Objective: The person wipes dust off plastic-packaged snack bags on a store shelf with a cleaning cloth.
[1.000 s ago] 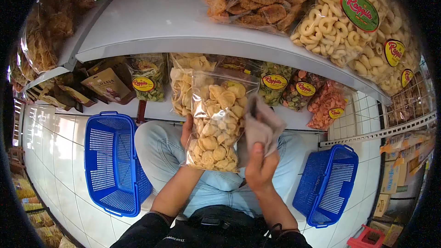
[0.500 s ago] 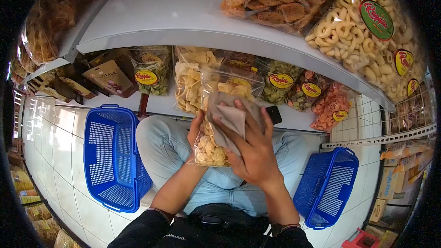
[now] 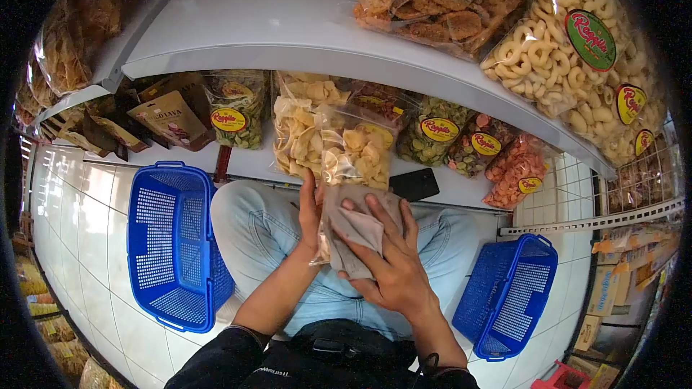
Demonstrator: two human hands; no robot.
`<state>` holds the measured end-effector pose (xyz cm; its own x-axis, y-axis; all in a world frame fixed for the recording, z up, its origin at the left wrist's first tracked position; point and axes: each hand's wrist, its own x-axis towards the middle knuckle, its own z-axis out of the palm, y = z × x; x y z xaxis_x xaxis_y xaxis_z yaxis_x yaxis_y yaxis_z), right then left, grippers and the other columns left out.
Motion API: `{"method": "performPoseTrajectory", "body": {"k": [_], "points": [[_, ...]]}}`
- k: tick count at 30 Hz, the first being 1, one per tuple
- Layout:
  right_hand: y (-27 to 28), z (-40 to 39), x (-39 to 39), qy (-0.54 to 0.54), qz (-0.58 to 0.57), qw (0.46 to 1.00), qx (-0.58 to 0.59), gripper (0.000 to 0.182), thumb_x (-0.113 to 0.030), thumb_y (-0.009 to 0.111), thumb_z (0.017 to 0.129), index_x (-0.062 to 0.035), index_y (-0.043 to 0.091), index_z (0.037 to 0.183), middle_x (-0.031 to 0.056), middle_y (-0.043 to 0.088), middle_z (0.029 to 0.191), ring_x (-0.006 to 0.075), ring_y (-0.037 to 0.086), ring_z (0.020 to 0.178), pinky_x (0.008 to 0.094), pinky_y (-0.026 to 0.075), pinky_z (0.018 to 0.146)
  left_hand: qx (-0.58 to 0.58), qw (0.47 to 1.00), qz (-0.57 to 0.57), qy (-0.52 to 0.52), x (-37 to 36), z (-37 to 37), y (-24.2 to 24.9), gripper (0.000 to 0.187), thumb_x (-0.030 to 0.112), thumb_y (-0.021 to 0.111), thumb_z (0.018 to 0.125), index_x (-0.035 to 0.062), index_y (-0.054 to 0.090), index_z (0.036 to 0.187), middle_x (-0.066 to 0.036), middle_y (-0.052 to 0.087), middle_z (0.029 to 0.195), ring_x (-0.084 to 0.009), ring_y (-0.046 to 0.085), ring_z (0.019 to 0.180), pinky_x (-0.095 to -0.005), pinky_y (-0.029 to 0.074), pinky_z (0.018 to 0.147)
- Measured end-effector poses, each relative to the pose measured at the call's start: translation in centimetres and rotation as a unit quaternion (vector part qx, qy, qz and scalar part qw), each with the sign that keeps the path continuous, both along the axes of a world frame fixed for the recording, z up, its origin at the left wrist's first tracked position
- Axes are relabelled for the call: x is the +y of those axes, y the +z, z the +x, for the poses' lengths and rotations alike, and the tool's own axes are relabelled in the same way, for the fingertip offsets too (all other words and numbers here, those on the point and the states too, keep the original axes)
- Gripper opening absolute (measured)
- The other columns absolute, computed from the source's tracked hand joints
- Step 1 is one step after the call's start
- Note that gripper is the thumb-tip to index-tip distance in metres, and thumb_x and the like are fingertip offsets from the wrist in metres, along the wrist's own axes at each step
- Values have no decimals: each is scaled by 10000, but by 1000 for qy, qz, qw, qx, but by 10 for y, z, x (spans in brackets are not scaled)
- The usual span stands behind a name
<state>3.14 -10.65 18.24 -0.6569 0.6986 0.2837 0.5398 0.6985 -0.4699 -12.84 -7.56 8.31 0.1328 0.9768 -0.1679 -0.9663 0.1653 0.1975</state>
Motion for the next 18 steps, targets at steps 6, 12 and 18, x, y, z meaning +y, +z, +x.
{"method": "performPoseTrajectory", "body": {"k": [6,12,18], "points": [[-31,-2,-4,-125,-33,985,113,945,-266,944,771,-61,492,1575,256,532,1551,465,463,1477,537,347,1215,244,948,182,93,11,9,17,875,604,367,1089,134,-2,1728,-124,83,1786,-309,307,1576,-456,264,1283],[-40,28,-3,-220,-142,922,285,831,-325,831,936,6,412,1573,166,565,1508,313,563,1398,430,499,1117,329,918,179,128,11,15,22,903,375,581,1068,54,39,1715,-161,66,1786,-285,171,1631,-432,188,1299],[-64,33,-17,-205,-363,677,606,975,-321,931,843,-15,358,1571,137,538,1517,271,567,1361,397,471,1148,198,975,83,-52,-1,19,-4,711,294,654,1060,20,327,1629,-140,519,1553,-218,474,1459,-373,398,1196]]}}
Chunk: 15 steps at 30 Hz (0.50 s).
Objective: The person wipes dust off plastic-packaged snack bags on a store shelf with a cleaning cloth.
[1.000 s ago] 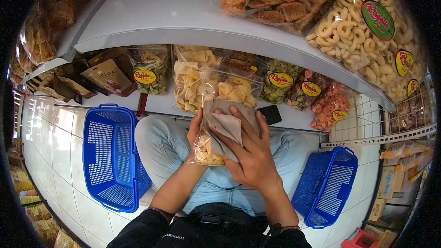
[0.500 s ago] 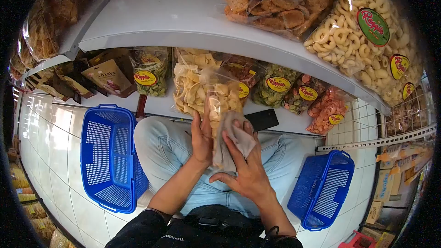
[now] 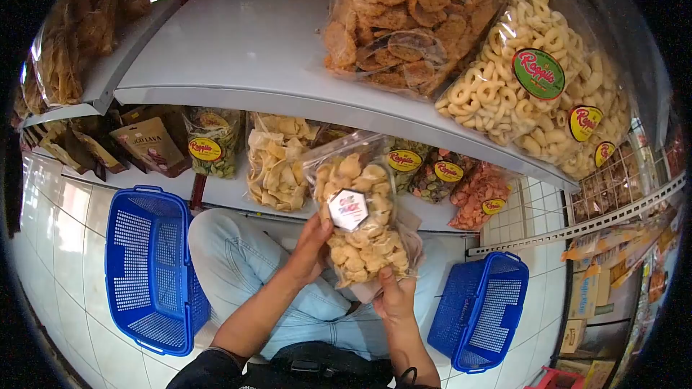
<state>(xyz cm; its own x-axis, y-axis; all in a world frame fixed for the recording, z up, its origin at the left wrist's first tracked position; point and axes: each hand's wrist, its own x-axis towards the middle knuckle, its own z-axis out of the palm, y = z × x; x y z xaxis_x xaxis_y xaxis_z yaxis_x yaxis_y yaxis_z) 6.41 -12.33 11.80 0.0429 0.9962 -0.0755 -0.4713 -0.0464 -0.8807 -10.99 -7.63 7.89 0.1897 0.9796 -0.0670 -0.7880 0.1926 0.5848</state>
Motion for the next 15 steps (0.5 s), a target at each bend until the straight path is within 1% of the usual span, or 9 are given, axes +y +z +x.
{"method": "performPoseTrajectory", "body": {"k": [1,3,4,5,7,8,11,13,15], "points": [[-2,-1,-1,7,-2,1000,-1,970,-323,930,844,-18,362,1569,137,532,1521,270,565,1361,399,467,1154,-15,1000,-11,8,-1,1,1,671,297,653,1061,17,366,1599,-129,550,1516,-210,513,1417,-368,423,1173],[0,-2,-4,38,4,998,-50,953,-346,905,871,-33,351,1580,131,512,1537,271,555,1369,410,458,1164,-41,998,-33,22,-4,2,8,595,303,652,1063,11,443,1537,-107,612,1442,-193,591,1332,-356,474,1128],[-3,0,-8,40,14,997,-65,939,-344,892,886,-33,345,1583,131,509,1540,271,553,1371,413,459,1164,-15,999,-35,39,-3,1,8,533,273,653,1063,24,478,1500,-93,648,1371,-178,643,1245,-343,532,1055],[-5,2,-13,42,24,996,-79,924,-342,878,901,-32,340,1586,132,505,1543,272,551,1373,416,460,1163,-10,998,-27,57,-3,1,7,525,268,656,1061,27,484,1494,-92,653,1361,-178,648,1234,-347,535,1050],[-21,18,-23,-14,-3,997,-75,933,-416,830,929,-26,314,1602,148,508,1547,298,538,1401,447,470,1160,0,996,-11,91,-1,0,3,508,257,661,1059,33,497,1483,-90,662,1339,-177,658,1214,-356,542,1042],[-27,23,-26,-42,-17,996,-73,940,-453,806,944,-23,301,1610,156,510,1549,311,532,1416,462,474,1159,-22,994,-25,99,-1,-1,5,518,226,667,1055,39,475,1499,-91,659,1340,-179,661,1209,-363,547,1036],[-14,19,-19,-112,82,990,-26,679,-328,705,1044,-12,416,1570,183,495,1582,318,529,1417,439,398,1208,-32,996,-27,81,2,-5,11,582,199,661,1057,56,397,1555,-95,634,1376,-181,658,1216,-364,551,1030],[4,15,-12,-74,156,958,-228,585,-236,654,1039,-12,473,1548,214,503,1578,352,506,1441,454,381,1214,-39,996,-40,64,0,-2,18,639,171,662,1053,68,333,1591,-99,604,1411,-181,636,1246,-362,543,1042],[26,9,-3,-31,222,881,-417,514,-144,604,1034,-12,529,1525,244,510,1573,385,484,1466,469,363,1220,-20,998,-24,48,1,1,15,691,144,671,1043,75,289,1615,-98,576,1441,-179,607,1282,-361,525,1064]]}}
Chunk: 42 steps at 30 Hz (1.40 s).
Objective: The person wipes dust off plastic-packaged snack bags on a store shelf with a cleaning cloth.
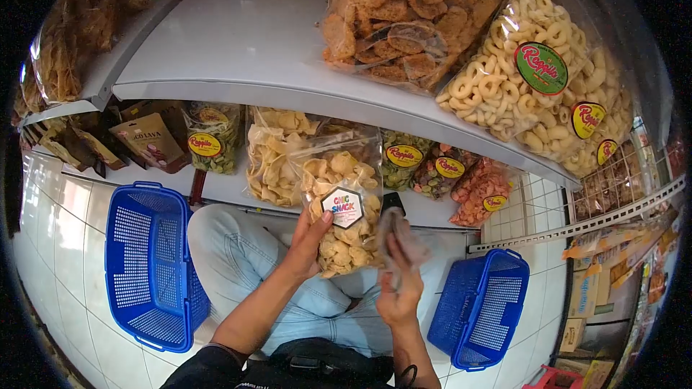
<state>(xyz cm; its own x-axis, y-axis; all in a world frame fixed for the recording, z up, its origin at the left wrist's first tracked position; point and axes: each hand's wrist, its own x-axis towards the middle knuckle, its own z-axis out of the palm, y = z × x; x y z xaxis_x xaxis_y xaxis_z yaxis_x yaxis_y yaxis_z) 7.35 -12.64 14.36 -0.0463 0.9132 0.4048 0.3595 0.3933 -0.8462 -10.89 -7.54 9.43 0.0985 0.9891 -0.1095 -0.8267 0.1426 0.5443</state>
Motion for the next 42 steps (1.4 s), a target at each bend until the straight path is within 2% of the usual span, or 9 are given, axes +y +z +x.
{"method": "performPoseTrajectory", "body": {"k": [2,14,20,24,25,28,29,37,42], "points": [[13,-6,7,23,49,976,-209,476,-52,553,1029,-11,585,1502,274,517,1569,418,461,1491,485,346,1226,48,998,38,-14,-1,1,-14,735,118,689,1029,77,264,1627,-93,551,1465,-177,569,1323,-359,496,1096],[37,0,41,-70,21,972,-225,468,-53,558,1023,-39,606,1488,284,570,1507,446,498,1458,468,420,1178,161,968,151,-121,-3,-2,1,924,100,771,965,32,189,1680,-104,428,1606,-193,405,1471,-355,332,1220],[51,-2,57,-9,67,927,-368,572,-86,642,928,-136,624,1498,161,587,1528,386,446,1511,594,190,1280,222,944,198,-144,4,1,-5,955,139,769,981,27,142,1692,-126,387,1642,-208,365,1500,-357,299,1238],[60,-15,64,36,59,917,-393,631,-92,681,865,-147,631,1491,137,581,1538,363,423,1534,608,155,1288,207,954,156,-150,-2,5,-9,893,280,674,1061,48,100,1705,-131,346,1674,-210,334,1525,-355,279,1246],[60,-16,65,46,62,914,-398,633,-99,688,857,-150,636,1486,133,577,1541,356,417,1539,617,149,1287,164,963,146,-155,2,5,-7,826,500,495,1121,73,103,1710,-134,348,1674,-230,360,1526,-370,311,1246],[60,-21,67,89,67,899,-423,639,-127,710,836,-158,648,1471,117,565,1554,331,391,1558,648,130,1282,-53,984,21,-170,5,1,0,845,672,297,1107,99,133,1706,-141,362,1664,-247,404,1514,-402,361,1240],[64,-25,63,107,66,889,-440,641,-141,719,831,-162,651,1468,111,560,1560,321,377,1566,659,124,1280,-10,987,28,-161,4,-2,7,915,756,190,1067,88,163,1692,-149,380,1652,-259,446,1495,-426,406,1226],[44,-42,34,163,71,849,-498,575,-289,804,792,-163,727,1347,32,519,1610,285,297,1603,775,96,1223,-102,975,-148,-130,8,-16,4,763,683,423,1061,79,505,1522,-130,635,1407,-263,645,1256,-425,495,1114],[40,-38,11,189,59,852,-485,539,-276,837,742,-162,766,1264,15,525,1609,281,331,1589,771,101,1222,-85,975,-173,-106,8,-22,15,759,676,466,1054,134,433,1585,-106,606,1457,-254,629,1271,-397,514,1082]]}}
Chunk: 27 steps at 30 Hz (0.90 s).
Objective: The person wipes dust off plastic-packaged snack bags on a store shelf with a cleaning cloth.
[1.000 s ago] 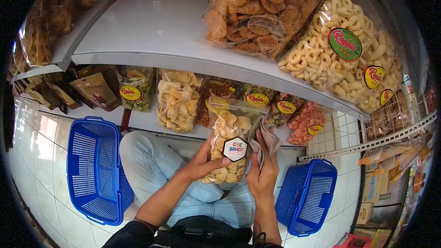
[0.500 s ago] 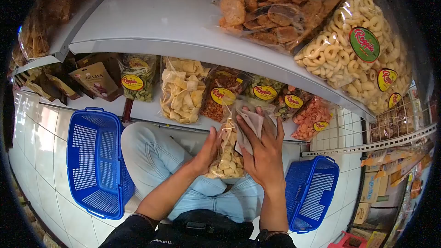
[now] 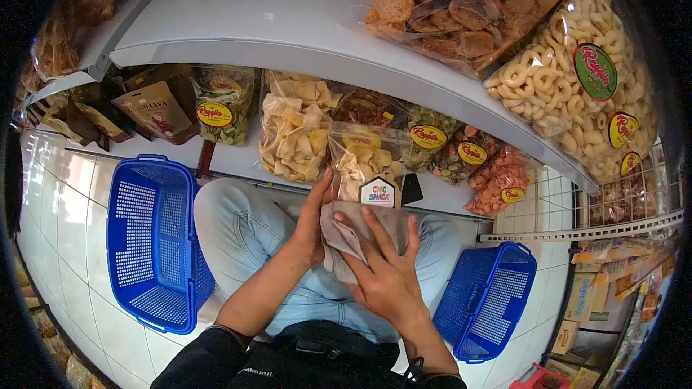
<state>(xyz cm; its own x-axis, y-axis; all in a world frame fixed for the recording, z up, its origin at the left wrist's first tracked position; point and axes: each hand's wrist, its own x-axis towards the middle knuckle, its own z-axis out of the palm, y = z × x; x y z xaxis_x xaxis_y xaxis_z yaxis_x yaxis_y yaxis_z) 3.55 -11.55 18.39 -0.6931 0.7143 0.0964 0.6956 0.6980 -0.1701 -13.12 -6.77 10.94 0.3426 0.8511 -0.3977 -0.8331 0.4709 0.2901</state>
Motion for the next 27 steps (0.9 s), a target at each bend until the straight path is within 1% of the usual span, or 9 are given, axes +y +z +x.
{"method": "performPoseTrajectory", "body": {"k": [6,9,12,13,16,19,21,23,27], "points": [[-8,16,-12,60,-22,997,51,490,-258,880,654,-160,808,1129,-2,569,1575,273,376,1566,678,193,1260,44,996,62,39,4,0,12,793,661,429,1083,113,327,1647,-99,494,1591,-256,531,1407,-409,473,1149],[-2,21,-21,105,-57,991,57,452,-223,886,645,-132,816,1081,24,647,1481,280,483,1494,628,252,1264,27,992,108,66,10,-4,6,800,645,436,1088,87,327,1651,-107,470,1621,-256,487,1457,-411,448,1181],[-16,42,-27,80,-148,964,206,382,-163,862,684,-90,812,1056,61,720,1345,295,601,1374,620,310,1243,-7,994,84,73,6,-5,7,798,643,440,1088,85,329,1647,-125,510,1586,-273,528,1430,-428,469,1166],[-21,43,-32,39,-99,940,324,325,-78,777,759,-45,806,1081,115,756,1216,329,664,1276,618,361,1212,-39,990,105,80,9,-4,-4,782,636,441,1089,87,347,1638,-139,543,1550,-291,573,1392,-453,501,1143],[-17,52,-32,-145,-79,929,332,379,-29,688,820,-31,780,1187,174,722,1277,370,633,1308,616,366,1203,-57,991,105,55,6,0,-2,774,658,387,1093,90,355,1618,-136,512,1569,-268,591,1374,-453,533,1121],[-7,26,-14,-221,-79,912,336,436,-2,626,859,-13,740,1279,228,678,1350,411,592,1364,615,333,1220,-76,991,106,29,4,5,-11,636,515,563,1083,70,458,1526,-141,660,1373,-259,705,1197,-421,609,1007],[-10,22,-13,-148,-48,950,272,469,1,632,851,-13,721,1311,235,647,1407,423,556,1408,614,301,1237,-57,994,86,28,4,2,-17,546,394,662,1058,58,510,1460,-134,699,1292,-241,734,1123,-396,632,945],[-13,19,-15,-85,-25,970,225,475,-2,650,820,-7,729,1288,238,632,1447,439,507,1463,622,247,1257,-53,994,91,37,5,-2,-17,542,386,663,1058,57,512,1461,-133,699,1289,-237,732,1127,-399,630,941],[-16,22,-27,-21,-10,972,232,440,20,660,792,3,754,1220,247,650,1424,438,511,1461,650,249,1246,-51,991,109,66,1,-1,-9,518,332,628,1075,29,508,1478,-168,681,1339,-273,714,1174,-420,603,1004]]}}
